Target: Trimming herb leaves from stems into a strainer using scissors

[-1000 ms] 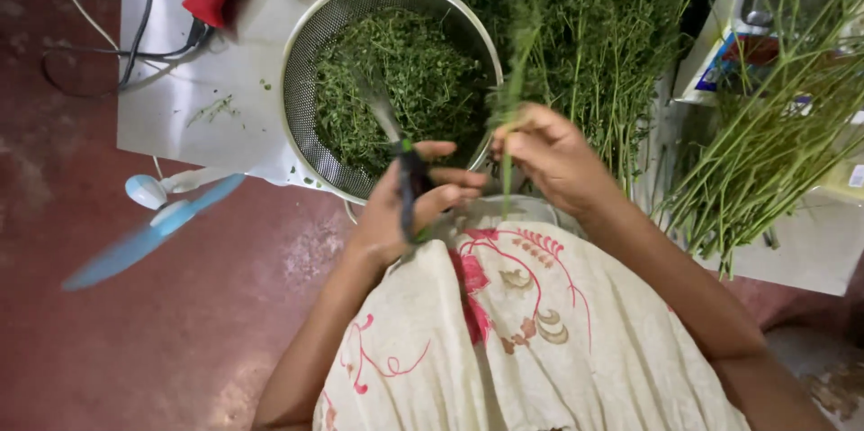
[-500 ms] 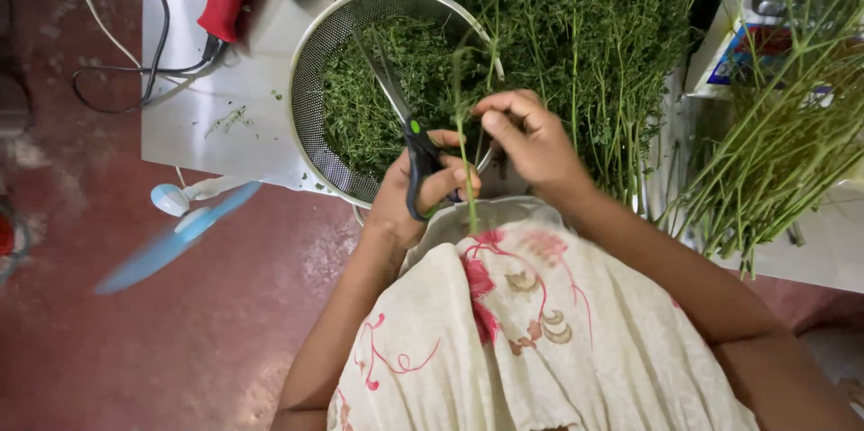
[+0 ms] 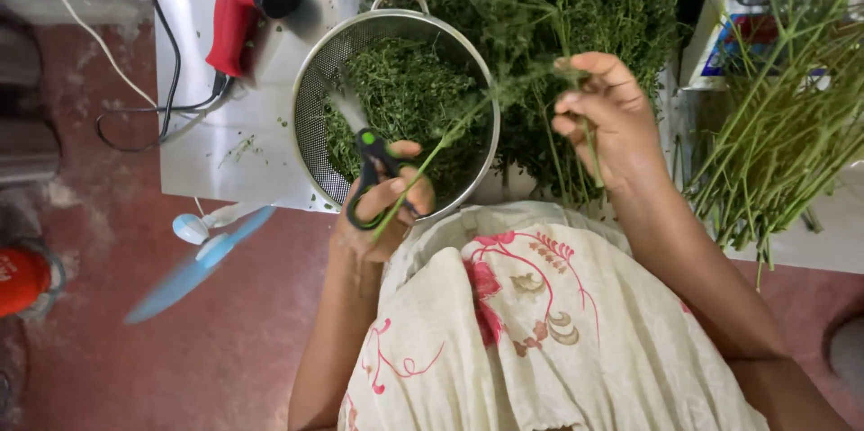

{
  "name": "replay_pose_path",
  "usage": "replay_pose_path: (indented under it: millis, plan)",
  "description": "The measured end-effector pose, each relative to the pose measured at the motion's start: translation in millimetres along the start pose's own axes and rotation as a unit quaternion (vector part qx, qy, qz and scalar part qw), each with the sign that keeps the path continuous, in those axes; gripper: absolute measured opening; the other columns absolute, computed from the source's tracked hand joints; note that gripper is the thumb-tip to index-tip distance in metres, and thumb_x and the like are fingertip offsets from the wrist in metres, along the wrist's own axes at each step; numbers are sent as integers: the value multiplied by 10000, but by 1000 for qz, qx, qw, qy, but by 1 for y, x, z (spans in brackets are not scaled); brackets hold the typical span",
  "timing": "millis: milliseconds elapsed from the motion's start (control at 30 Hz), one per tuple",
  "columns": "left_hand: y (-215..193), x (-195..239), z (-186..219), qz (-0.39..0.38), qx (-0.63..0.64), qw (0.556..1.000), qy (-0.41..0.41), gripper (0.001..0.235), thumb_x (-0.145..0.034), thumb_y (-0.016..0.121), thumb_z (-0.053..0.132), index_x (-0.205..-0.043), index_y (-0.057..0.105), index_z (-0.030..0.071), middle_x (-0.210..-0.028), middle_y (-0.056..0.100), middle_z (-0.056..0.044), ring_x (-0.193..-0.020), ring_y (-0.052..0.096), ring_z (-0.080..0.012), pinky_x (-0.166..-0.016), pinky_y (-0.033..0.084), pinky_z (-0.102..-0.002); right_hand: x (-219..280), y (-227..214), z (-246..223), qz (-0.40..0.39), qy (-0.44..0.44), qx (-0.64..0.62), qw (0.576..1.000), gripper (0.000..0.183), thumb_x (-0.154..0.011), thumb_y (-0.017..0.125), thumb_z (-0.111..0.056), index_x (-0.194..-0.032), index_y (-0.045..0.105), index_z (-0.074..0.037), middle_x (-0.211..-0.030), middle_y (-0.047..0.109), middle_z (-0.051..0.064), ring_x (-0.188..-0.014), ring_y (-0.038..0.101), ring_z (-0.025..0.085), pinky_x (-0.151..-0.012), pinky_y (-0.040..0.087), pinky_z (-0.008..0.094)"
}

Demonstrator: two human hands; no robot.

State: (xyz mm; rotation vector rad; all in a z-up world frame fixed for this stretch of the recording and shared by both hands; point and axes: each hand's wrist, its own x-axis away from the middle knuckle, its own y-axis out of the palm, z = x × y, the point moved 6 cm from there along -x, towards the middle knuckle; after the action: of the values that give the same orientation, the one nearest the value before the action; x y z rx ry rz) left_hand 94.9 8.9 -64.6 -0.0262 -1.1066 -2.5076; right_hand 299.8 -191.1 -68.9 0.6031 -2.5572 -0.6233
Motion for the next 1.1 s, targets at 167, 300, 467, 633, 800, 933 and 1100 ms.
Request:
replay_pose_path:
  millis: [167,300,467,633,800,933,1100]
  plan:
    - [-5,17,24,-26,19,999,16,545,-869,627,86,-1372,471,-56,-672,601,-200,-557,623,-252,-487,516,-282,-9,-34,9,67,-35,85,993,367,-889,581,92,-1220,650,-53,-1173,601,37,-746,575,38,-578,496,122]
    - [15,23,58,-81,46,995,48,529,-873,603,68,-1366,449,-49,-669,583,-147,-574,597,-227,-540,508,-303,-10,-56,7,128,-67,176,974,398,-867,554,113,-1202,691,-52,-1115,534,36,-731,528,38,-563,493,117]
    - [28,34,84,-132,88,985,63,600,-826,650,83,-1356,403,-54,-615,520,-111,-512,538,-228,-478,455,-328,-20,-94,24,133,-106,276,946,364,-892,577,110,-1195,699,-51,-1038,541,78,-682,557,87,-554,497,167]
    - [40,36,86,-111,1,990,89,565,-787,684,24,-1289,449,-84,-646,550,-146,-528,575,-225,-478,480,-327,4,-52,-7,101,-179,620,757,416,-883,819,-251,-1278,692,-276,-1105,410,111,-1072,479,358,-1013,332,450]
    - [62,26,70,-126,-280,952,-4,385,-983,679,72,-1315,485,50,-878,682,-115,-873,706,-218,-761,531,-277,31,48,-32,26,-192,682,705,448,-998,662,-404,-1427,683,-280,-1672,103,296,-1492,10,545,-1144,98,800]
    - [49,17,38,-26,-337,941,-11,423,-915,703,-21,-1271,532,132,-867,712,-57,-827,685,-140,-800,587,-290,45,84,-44,-9,-256,693,673,377,-1048,724,-322,-1417,732,-247,-1711,32,217,-1547,-37,513,-1222,131,742]
    - [53,18,24,7,-264,964,-3,415,-932,678,-32,-1292,510,88,-853,623,-59,-851,690,-148,-843,565,-266,43,90,-47,-60,-244,797,549,365,-967,717,-469,-1209,772,-203,-1580,454,310,-1352,386,571,-1048,277,689]
